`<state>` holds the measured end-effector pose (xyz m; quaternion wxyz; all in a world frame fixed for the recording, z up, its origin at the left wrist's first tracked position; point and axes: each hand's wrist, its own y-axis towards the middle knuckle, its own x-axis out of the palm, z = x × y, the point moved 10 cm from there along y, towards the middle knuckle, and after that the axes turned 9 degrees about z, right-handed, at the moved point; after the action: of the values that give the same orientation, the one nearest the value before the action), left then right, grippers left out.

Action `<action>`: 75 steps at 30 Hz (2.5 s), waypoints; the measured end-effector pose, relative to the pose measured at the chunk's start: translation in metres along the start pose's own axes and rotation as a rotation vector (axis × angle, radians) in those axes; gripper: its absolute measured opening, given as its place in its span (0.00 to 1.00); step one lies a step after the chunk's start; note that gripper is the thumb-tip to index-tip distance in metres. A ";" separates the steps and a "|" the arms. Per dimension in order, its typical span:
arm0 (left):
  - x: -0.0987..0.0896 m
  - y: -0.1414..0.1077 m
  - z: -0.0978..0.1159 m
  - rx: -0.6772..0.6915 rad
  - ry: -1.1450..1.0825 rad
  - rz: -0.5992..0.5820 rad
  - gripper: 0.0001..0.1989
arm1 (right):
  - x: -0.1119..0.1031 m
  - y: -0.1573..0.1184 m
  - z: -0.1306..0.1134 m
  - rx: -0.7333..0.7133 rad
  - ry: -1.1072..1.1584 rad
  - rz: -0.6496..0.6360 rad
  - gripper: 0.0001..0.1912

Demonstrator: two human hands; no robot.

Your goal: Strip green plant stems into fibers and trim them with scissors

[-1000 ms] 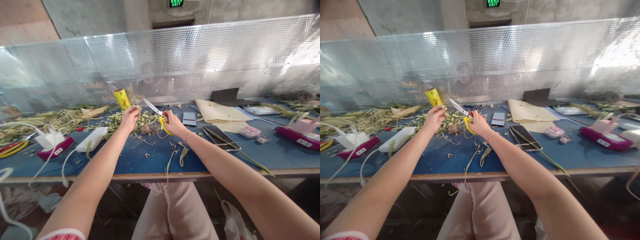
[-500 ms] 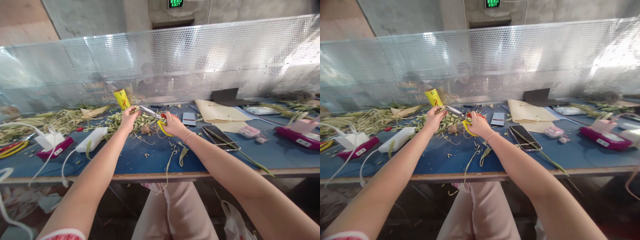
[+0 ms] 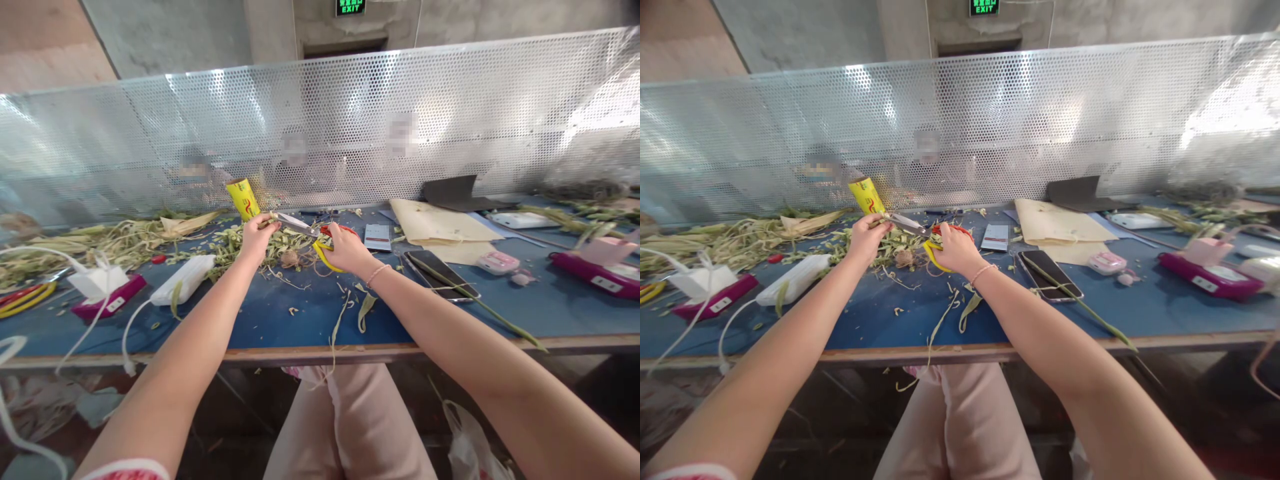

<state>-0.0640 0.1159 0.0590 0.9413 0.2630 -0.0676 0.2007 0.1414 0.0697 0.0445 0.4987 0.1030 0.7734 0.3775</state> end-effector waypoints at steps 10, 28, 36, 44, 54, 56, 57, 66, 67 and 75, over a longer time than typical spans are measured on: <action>0.005 -0.002 0.011 0.115 0.061 -0.065 0.10 | -0.004 0.000 0.000 0.010 -0.014 0.007 0.17; 0.001 -0.002 0.026 0.283 0.274 -0.022 0.10 | -0.004 -0.001 -0.004 0.009 -0.071 -0.028 0.18; 0.004 -0.006 0.028 0.264 0.301 -0.028 0.08 | -0.007 -0.001 -0.006 0.013 -0.090 -0.032 0.18; 0.005 -0.007 0.027 0.266 0.340 -0.025 0.08 | -0.005 -0.001 -0.007 0.015 -0.076 -0.041 0.17; 0.008 -0.007 0.026 0.299 0.334 -0.064 0.07 | -0.006 -0.001 -0.007 0.023 -0.052 -0.046 0.17; 0.008 -0.007 0.026 0.308 0.339 -0.061 0.07 | -0.006 -0.001 -0.007 0.026 -0.049 -0.043 0.17; 0.008 -0.007 0.026 0.311 0.340 -0.060 0.07 | -0.006 -0.001 -0.007 0.025 -0.049 -0.040 0.17; 0.009 -0.010 0.030 0.334 0.365 -0.057 0.07 | -0.006 -0.001 -0.008 0.002 -0.067 -0.038 0.17; 0.009 -0.010 0.030 0.332 0.369 -0.050 0.07 | -0.006 -0.001 -0.008 0.002 -0.072 -0.043 0.16; 0.007 -0.009 0.031 0.336 0.383 -0.049 0.06 | -0.007 0.000 -0.010 -0.017 -0.052 -0.054 0.15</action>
<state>-0.0540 0.0951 0.0825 0.8846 0.3746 0.1525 0.2322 0.1361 0.0610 0.0512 0.5295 0.0876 0.7595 0.3675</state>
